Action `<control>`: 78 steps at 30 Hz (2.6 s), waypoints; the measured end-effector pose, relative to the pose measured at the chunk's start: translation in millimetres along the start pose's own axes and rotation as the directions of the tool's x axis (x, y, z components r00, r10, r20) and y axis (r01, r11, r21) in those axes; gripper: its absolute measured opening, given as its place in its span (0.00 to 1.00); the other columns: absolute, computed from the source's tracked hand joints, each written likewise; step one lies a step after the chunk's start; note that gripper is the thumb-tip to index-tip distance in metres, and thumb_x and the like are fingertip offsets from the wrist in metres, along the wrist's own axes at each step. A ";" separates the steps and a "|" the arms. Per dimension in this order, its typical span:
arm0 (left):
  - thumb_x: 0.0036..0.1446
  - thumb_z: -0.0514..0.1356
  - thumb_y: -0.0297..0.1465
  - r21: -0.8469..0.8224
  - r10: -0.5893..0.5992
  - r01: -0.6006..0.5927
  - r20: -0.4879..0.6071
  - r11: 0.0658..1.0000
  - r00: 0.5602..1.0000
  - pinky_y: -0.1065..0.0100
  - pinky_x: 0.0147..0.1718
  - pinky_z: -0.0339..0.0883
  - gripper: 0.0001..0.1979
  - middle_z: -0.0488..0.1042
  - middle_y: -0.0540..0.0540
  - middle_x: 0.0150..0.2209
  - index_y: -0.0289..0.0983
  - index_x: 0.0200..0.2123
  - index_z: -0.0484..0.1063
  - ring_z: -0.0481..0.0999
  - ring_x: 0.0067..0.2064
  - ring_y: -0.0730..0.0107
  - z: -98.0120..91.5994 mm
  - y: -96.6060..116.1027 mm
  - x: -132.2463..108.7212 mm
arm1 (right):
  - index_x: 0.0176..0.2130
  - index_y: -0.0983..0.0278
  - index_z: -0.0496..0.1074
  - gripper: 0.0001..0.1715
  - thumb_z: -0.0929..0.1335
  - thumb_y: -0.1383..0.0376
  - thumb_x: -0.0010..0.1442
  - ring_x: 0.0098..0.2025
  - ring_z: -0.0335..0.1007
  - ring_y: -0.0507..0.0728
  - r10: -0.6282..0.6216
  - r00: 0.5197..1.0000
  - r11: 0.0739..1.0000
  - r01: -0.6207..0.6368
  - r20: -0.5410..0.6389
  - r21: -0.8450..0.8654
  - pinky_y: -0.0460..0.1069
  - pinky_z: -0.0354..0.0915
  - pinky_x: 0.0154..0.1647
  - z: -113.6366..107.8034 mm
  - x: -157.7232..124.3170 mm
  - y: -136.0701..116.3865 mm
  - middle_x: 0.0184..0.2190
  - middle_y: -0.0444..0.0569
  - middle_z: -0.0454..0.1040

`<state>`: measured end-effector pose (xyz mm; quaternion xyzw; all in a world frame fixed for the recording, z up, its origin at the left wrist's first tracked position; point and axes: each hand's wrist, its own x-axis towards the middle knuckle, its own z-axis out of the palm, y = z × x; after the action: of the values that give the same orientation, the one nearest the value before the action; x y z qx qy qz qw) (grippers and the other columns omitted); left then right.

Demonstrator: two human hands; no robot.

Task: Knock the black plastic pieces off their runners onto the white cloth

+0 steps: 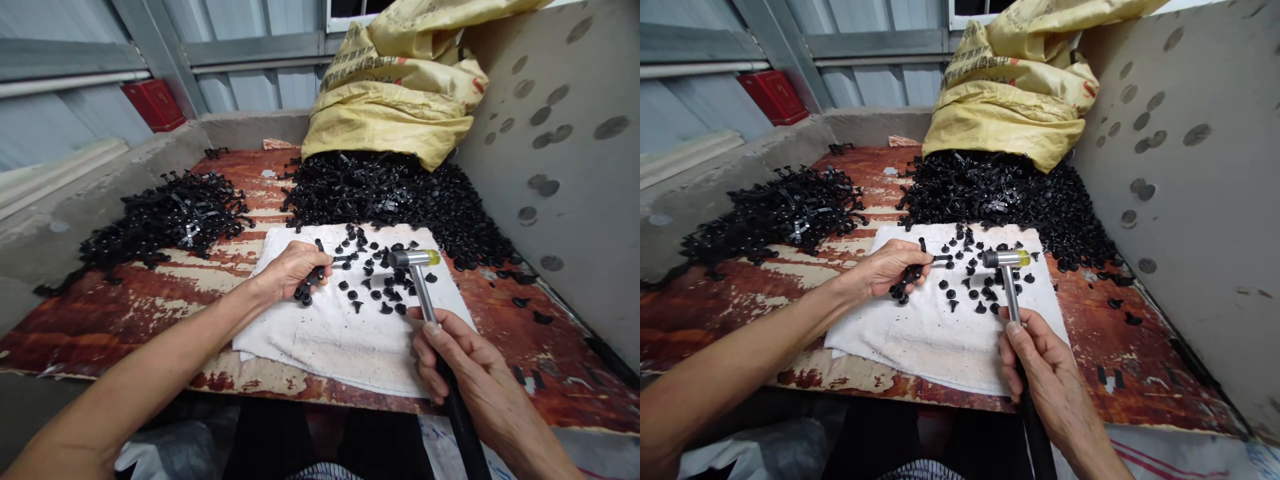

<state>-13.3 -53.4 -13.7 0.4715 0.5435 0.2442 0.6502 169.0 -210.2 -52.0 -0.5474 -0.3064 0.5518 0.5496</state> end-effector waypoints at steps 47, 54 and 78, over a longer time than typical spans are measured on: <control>0.47 0.58 0.18 0.084 0.031 -0.030 -0.020 0.996 0.999 0.74 0.12 0.53 0.11 0.68 0.50 0.15 0.34 0.18 0.63 0.66 0.13 0.77 1.6 -0.9 1.2 | 0.63 0.64 0.63 0.30 0.59 0.70 0.63 0.35 0.78 0.65 -0.577 0.676 0.052 0.590 0.457 -0.806 0.60 0.74 0.35 8.7 24.5 -33.0 0.38 0.58 0.79; 0.52 0.59 0.20 0.121 0.000 -0.001 0.005 0.993 1.000 0.74 0.12 0.53 0.11 0.70 0.49 0.17 0.34 0.21 0.63 0.67 0.15 0.77 0.9 2.1 1.9 | 0.63 0.62 0.63 0.31 0.59 0.70 0.62 0.41 0.77 0.66 -0.566 0.702 0.115 0.587 0.432 -0.802 0.60 0.73 0.40 8.5 27.0 -32.0 0.43 0.59 0.79; 0.62 0.51 0.36 0.548 0.092 -0.450 0.559 0.705 0.824 0.77 0.18 0.47 0.17 0.60 0.54 0.18 0.36 0.22 0.62 0.53 0.19 0.81 -26.5 -5.4 -26.0 | 0.58 0.56 0.64 0.28 0.63 0.48 0.63 0.17 0.52 0.50 -0.228 0.974 0.865 0.212 0.020 -0.455 0.45 0.51 0.16 -9.9 -2.0 4.1 0.20 0.36 0.59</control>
<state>-46.7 -68.0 -5.1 0.7927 0.3312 0.0049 0.5118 176.8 -215.6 -57.5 -0.6315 -0.4777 0.3892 0.4706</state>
